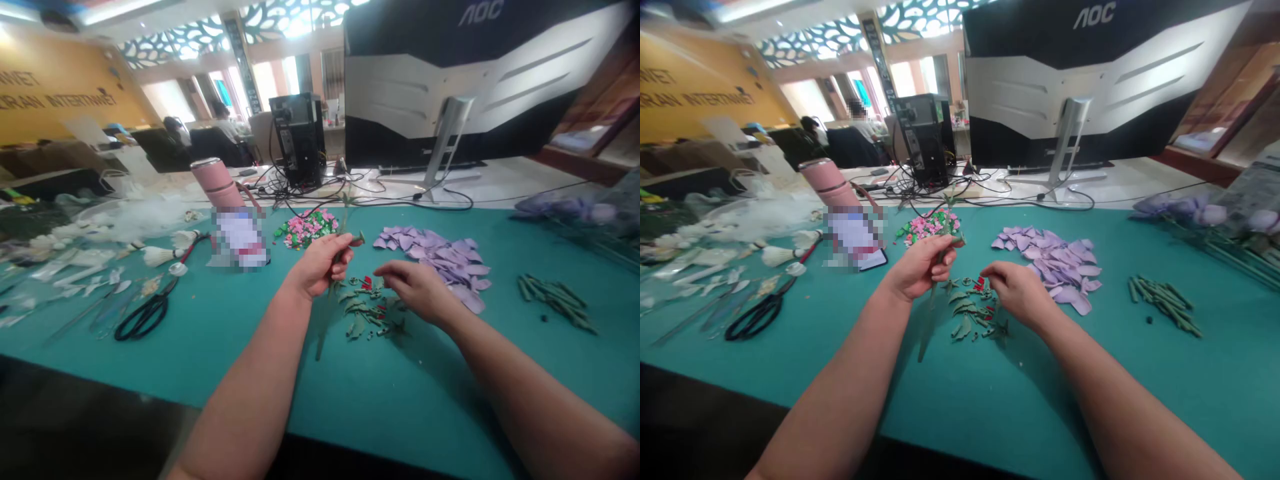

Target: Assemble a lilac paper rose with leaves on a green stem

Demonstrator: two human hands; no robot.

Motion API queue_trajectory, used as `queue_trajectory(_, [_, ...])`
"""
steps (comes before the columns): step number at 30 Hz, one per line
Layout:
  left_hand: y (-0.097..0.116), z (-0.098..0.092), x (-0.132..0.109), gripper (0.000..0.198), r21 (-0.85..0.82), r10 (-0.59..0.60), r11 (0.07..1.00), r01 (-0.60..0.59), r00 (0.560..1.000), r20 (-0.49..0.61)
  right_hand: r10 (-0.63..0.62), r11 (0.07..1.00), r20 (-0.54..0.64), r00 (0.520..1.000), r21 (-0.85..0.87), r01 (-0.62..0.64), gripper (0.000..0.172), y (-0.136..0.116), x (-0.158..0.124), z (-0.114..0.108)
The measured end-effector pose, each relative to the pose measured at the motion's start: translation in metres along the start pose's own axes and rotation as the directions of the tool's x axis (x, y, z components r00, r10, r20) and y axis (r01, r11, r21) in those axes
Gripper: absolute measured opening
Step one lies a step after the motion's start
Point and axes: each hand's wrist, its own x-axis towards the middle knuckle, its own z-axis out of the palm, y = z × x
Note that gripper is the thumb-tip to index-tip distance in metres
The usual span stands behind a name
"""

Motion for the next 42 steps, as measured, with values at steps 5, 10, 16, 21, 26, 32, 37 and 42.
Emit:
queue_trajectory(5, [-0.001, -0.003, 0.002, 0.034, -0.005, 0.003, 1.0, -0.003, 1.0, 0.016, -0.005, 0.998, -0.031, 1.0, -0.067, 0.003, 0.021, 0.0, 0.001, -0.002])
queue_trajectory(10, [-0.001, -0.003, 0.002, 0.047, 0.007, -0.011, 1.0, 0.011, 1.0, 0.003, -0.073, 0.991, -0.074, 0.995, -0.114, 0.064, 0.022, 0.004, 0.002, -0.001])
queue_trajectory(16, [-0.001, -0.003, 0.002, 0.051, 0.023, -0.011, 1.0, 0.012, 1.0, -0.027, -0.107, 0.987, -0.095, 0.99, -0.126, 0.095, 0.022, 0.011, 0.004, -0.001])
queue_trajectory(21, [-0.001, -0.002, 0.001, 0.048, 0.034, -0.021, 0.999, 0.022, 0.999, -0.043, -0.084, 0.995, -0.144, 0.986, -0.063, 0.076, 0.021, 0.013, 0.005, -0.002])
queue_trajectory(26, [0.001, 0.004, -0.001, 0.045, 0.151, 0.001, 0.989, 0.007, 0.999, -0.053, -0.031, 0.982, -0.189, 0.981, 0.178, 0.066, 0.025, 0.003, 0.005, -0.002])
queue_trajectory(32, [0.002, 0.016, -0.009, 0.039, 0.676, 0.154, 0.731, -0.096, 0.988, -0.027, 0.013, 0.75, -0.122, 0.992, 0.658, 0.071, 0.037, -0.013, 0.006, -0.005])
queue_trajectory(37, [-0.001, 0.017, -0.009, 0.036, 0.785, 0.196, 0.601, -0.155, 0.98, 0.043, 0.001, 0.724, -0.105, 0.994, 0.686, 0.072, 0.026, -0.013, 0.007, -0.004])
queue_trajectory(42, [-0.002, 0.016, -0.011, 0.027, 0.768, 0.193, 0.616, -0.174, 0.979, 0.067, 0.005, 0.706, -0.082, 0.997, 0.706, 0.054, 0.028, -0.013, 0.005, -0.002])
